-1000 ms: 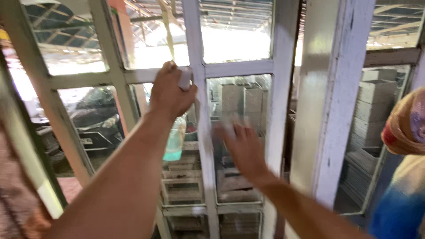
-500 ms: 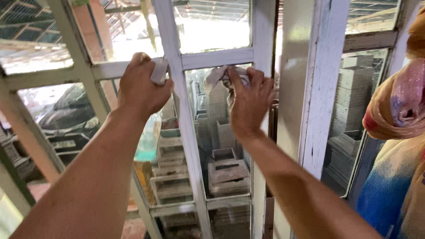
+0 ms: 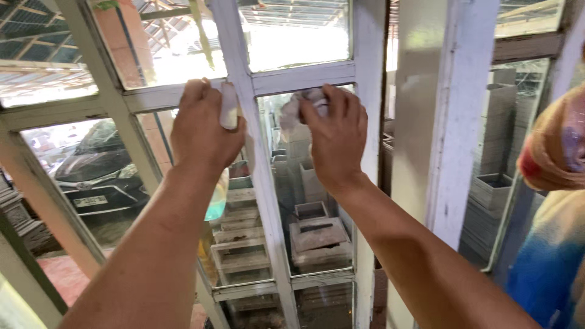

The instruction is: The person cleans a window by spraying liquid from a bottle onto the glass and wiping the panes with a cloth.

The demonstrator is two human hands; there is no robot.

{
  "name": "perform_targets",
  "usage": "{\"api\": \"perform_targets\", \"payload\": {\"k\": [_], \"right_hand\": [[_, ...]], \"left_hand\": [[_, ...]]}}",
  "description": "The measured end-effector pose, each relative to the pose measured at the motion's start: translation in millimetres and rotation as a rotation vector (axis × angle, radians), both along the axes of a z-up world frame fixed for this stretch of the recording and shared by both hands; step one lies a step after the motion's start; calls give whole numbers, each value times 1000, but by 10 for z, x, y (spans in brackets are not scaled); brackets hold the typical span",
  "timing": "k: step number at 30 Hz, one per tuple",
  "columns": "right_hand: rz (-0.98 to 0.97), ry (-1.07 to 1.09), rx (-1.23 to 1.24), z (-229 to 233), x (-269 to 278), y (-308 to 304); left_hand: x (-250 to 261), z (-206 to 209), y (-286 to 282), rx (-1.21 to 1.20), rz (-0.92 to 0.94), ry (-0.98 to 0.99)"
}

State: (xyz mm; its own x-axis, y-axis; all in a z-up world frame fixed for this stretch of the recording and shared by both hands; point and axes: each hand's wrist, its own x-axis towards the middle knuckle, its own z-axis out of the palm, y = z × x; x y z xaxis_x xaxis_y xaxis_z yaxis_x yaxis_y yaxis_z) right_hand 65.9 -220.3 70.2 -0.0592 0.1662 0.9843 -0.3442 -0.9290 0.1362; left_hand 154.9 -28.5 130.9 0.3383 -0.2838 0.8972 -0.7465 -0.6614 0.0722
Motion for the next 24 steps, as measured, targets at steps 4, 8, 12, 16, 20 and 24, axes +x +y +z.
{"api": "perform_targets", "payload": {"k": [4, 8, 12, 16, 20, 24], "right_hand": [[69, 51, 98, -114, 83, 26], [-2, 42, 135, -372, 277, 10], [-20, 138, 197, -735, 337, -34], [9, 224, 262, -1030, 345, -23], [13, 293, 327, -1282, 375, -6], [28, 310, 339, -1618, 460, -44]], "left_hand": [[10, -11, 61, 6, -25, -57], [23, -16, 36, 39, 3, -35], [59, -39, 22, 62, 15, -68], [150, -30, -9, 90, 46, 19], [255, -45, -46, 74, 23, -80], [374, -103, -62, 32, -24, -95]]}}
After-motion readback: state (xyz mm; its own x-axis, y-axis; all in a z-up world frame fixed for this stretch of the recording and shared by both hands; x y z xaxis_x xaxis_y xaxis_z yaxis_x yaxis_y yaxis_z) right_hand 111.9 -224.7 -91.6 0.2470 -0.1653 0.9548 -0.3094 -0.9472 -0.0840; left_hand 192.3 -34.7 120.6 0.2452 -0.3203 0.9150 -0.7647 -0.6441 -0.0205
